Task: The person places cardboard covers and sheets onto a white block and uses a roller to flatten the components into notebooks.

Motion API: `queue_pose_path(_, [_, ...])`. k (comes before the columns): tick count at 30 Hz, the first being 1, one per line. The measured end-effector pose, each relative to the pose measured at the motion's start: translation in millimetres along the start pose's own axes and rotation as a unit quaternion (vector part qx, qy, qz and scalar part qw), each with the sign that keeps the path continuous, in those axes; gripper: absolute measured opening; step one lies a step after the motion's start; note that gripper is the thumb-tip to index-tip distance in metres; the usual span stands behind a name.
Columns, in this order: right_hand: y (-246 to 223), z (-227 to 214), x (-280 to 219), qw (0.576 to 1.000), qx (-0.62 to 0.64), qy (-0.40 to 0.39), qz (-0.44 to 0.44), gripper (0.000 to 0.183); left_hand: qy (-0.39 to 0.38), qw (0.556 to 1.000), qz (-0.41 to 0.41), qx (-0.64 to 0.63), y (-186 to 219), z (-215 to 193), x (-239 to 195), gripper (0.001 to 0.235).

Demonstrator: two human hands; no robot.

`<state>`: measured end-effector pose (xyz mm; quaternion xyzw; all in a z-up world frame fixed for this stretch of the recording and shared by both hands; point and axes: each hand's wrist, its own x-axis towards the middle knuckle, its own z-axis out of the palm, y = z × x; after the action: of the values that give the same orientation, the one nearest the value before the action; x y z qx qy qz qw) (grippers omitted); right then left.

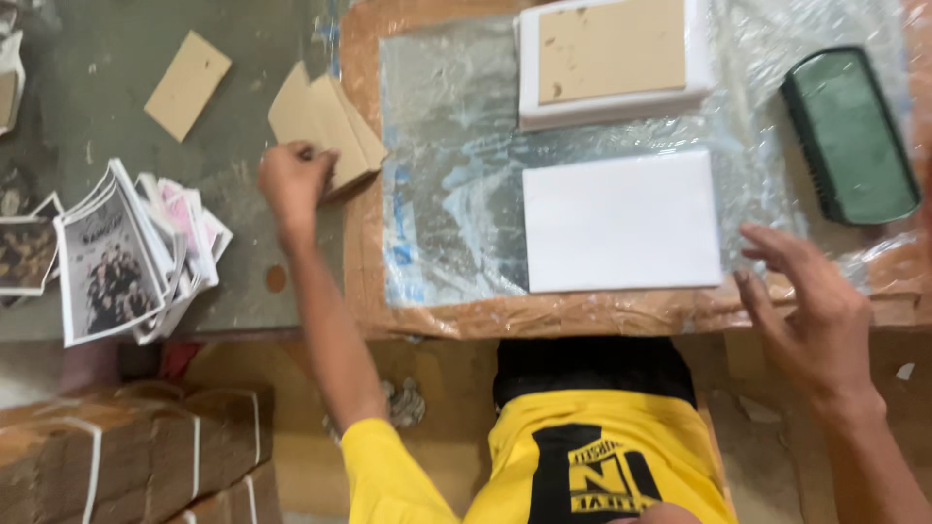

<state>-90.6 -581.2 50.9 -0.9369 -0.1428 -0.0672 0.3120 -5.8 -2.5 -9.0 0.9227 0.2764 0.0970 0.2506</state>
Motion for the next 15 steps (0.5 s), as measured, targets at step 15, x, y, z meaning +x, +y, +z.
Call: queue_pose_path(15, [-13.2, 1.7, 3.1, 0.997, 0.075, 0.007, -0.007, 0.04, 0.217, 0.966, 0.105, 0.094, 81.1, -1.5, -85.9, 0.035])
